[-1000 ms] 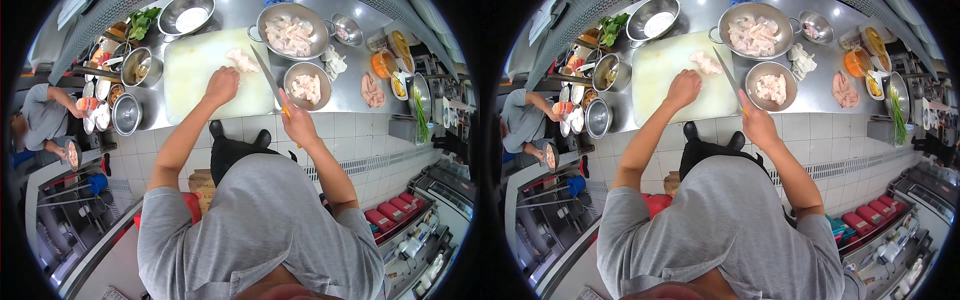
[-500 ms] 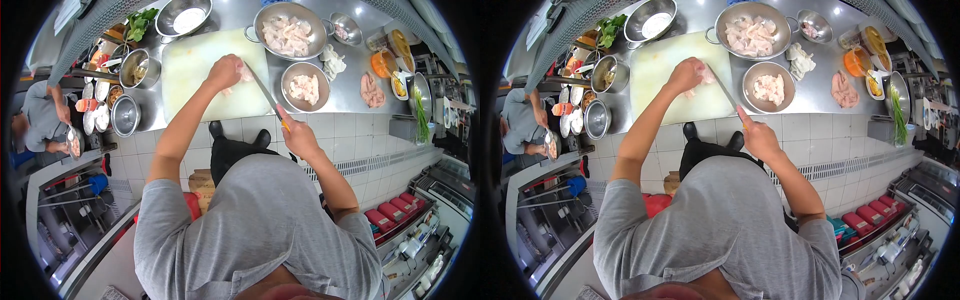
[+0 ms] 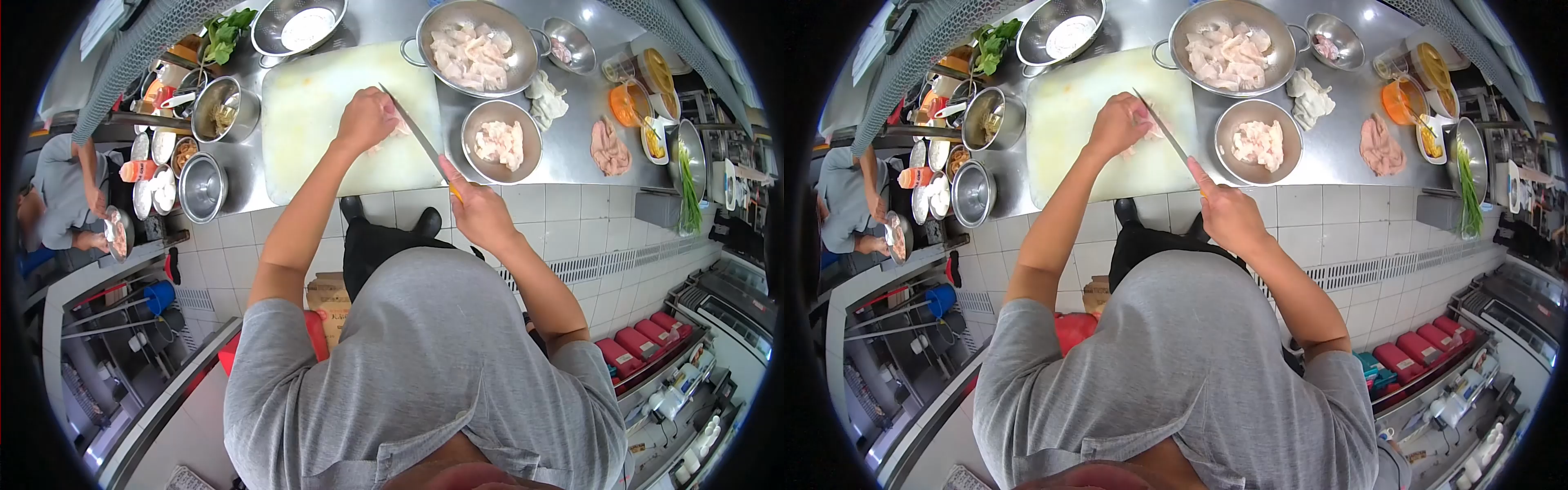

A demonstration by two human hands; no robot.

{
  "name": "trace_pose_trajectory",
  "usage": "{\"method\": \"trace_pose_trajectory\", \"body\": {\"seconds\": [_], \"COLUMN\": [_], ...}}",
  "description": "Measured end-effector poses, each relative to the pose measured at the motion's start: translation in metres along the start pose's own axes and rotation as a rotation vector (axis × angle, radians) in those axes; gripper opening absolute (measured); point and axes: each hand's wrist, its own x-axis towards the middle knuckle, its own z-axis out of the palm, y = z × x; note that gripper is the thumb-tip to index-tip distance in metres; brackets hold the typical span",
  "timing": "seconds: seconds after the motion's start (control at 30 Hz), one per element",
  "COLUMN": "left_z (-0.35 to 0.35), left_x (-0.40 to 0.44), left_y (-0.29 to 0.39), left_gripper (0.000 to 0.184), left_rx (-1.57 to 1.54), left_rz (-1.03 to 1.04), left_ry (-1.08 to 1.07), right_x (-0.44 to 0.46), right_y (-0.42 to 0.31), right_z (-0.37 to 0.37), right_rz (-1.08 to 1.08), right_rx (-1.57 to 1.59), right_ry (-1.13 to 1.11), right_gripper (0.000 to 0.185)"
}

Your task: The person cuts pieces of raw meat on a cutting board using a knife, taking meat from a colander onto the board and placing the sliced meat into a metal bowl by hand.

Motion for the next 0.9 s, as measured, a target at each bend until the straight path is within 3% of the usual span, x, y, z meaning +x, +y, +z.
{"method": "trace_pose_trajectory", "body": {"seconds": [0.27,0.4,0.5,0.7,0.8,0.9], "left_z": [0.007,0.003,0.003,0.004,0.009,0.004], "left_x": [0.0,0.001,0.0,-0.002,-0.007,-0.004], "left_y": [-0.004,0.001,-0.002,-0.009,-0.009,-0.007], "left_gripper": [0.023,0.02,0.02,0.022,0.022,0.022], "left_rx": [-0.047,-0.033,-0.054,-0.084,-0.067,-0.06], "left_rz": [0.013,0.025,0.039,0.01,0.006,0.003], "left_ry": [-0.009,-0.036,-0.023,-0.006,0.002,-0.015], "right_x": [0.001,0.037,0.072,0.029,0.051,0.095], "right_y": [0.003,-0.002,-0.004,0.001,-0.004,-0.007], "right_z": [-0.003,0.006,0.025,0.018,0.031,0.049], "right_rz": [-0.058,-0.048,-0.073,-0.015,-0.033,-0.062], "right_rx": [-0.118,-0.098,-0.06,-0.127,-0.133,-0.134], "right_ry": [-0.021,-0.045,0.057,-0.064,-0.037,0.069], "right_gripper": [0.081,0.082,0.079,0.08,0.09,0.081]}}
